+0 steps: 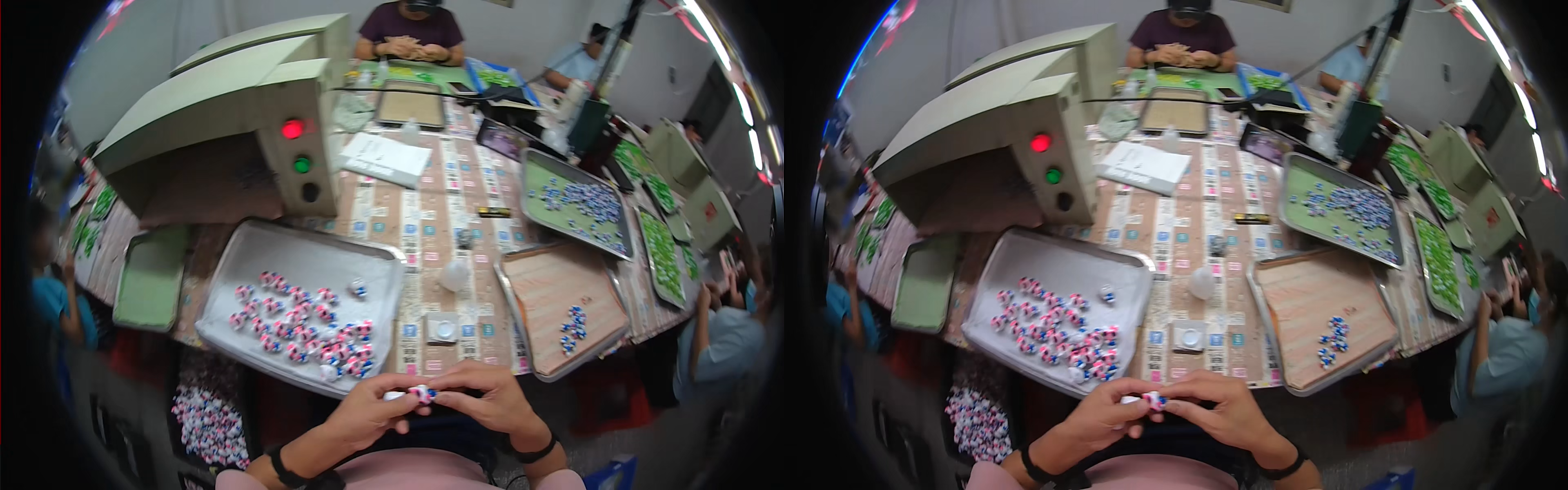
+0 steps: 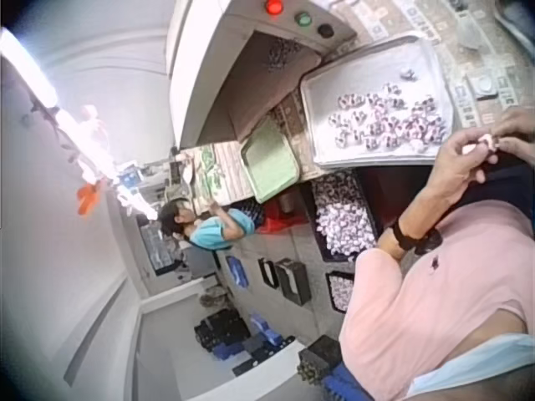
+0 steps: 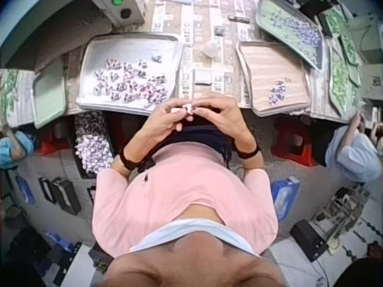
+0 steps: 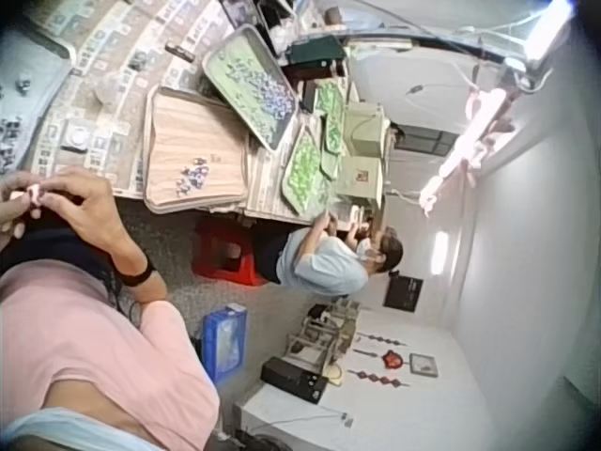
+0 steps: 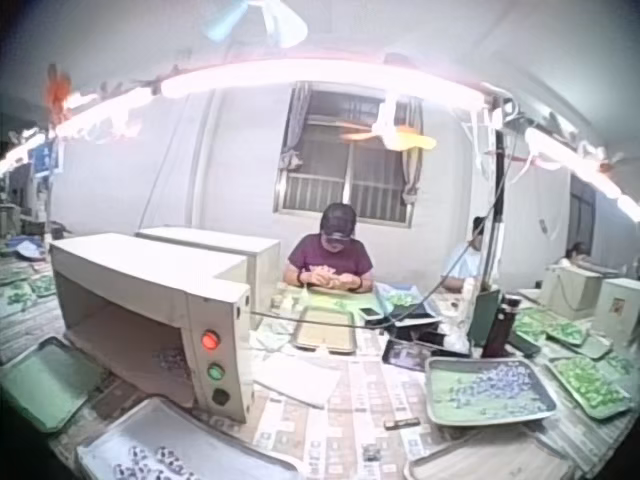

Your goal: The person assembles small, colorful, spherical objects by hand. They pick up a white base and a blue cap from trays on the table, press them together, and place the finished unit onto a metal tray. The process is repeated continuously throughout the clip.

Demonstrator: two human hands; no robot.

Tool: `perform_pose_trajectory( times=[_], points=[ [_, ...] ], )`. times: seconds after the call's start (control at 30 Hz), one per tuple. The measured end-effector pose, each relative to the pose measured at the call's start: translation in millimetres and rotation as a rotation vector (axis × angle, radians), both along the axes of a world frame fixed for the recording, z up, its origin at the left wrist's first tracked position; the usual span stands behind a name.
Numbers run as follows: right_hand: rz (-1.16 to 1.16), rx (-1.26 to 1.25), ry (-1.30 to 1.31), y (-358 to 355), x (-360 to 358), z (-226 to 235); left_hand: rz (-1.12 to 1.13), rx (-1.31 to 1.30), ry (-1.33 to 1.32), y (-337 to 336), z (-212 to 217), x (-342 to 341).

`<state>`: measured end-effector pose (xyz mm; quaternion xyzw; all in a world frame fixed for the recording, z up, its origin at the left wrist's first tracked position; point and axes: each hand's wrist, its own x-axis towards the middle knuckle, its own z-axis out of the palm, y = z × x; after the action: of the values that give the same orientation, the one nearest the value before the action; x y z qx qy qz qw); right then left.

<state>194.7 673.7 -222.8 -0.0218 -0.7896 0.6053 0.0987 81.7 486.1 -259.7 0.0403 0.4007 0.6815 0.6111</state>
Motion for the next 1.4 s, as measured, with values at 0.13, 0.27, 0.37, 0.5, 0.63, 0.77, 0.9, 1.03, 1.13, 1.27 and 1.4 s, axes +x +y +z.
perform_pose_trajectory(
  times=[0.13,0.27,0.37,0.5,0.63,0.77,0.9,1.03,1.13,1.27,1.4],
  points=[
    [-0.164,0.149,-0.005,19.5,6.1,7.1,0.13,-0.098,0.293,-4.5,11.4,-26.4],
    [-0.727,0.797,0.043,87.9,31.0,-15.1,0.325,-0.33,0.815,-16.8,16.3,-66.1],
    [-0.865,0.899,-0.129,130.8,66.9,-29.8,0.438,-0.391,1.484,-25.8,-6.4,-93.2],
    [-0.779,0.931,-0.322,150.6,80.1,-39.8,0.456,-0.448,1.496,-30.4,-15.3,-101.4],
    [-0.733,0.907,-0.33,158.8,76.5,-46.8,0.514,-0.422,1.616,-27.0,-6.2,-96.0],
    [-0.79,0.747,-0.281,151.4,64.7,-39.9,0.497,-0.097,0.469,-35.1,9.4,-84.6],
    [-0.791,0.412,-0.025,132.4,49.2,-41.2,0.253,0.21,-0.193,-31.6,10.6,-70.5],
    [-0.594,0.029,-0.014,99.3,34.3,-37.8,0.214,0.277,-0.322,-19.6,10.3,-52.3],
    [-0.427,-0.194,-0.153,81.0,26.2,-23.1,0.177,0.296,-0.35,-9.9,14.6,-45.8],
    [-0.294,-0.457,-0.16,67.0,13.5,-28.2,0.088,0.376,-0.355,-7.6,9.5,-36.9],
    [-0.243,-0.488,-0.159,58.4,-0.6,-32.0,0.101,0.319,-0.253,-11.3,0.6,-31.1]
  ],
)
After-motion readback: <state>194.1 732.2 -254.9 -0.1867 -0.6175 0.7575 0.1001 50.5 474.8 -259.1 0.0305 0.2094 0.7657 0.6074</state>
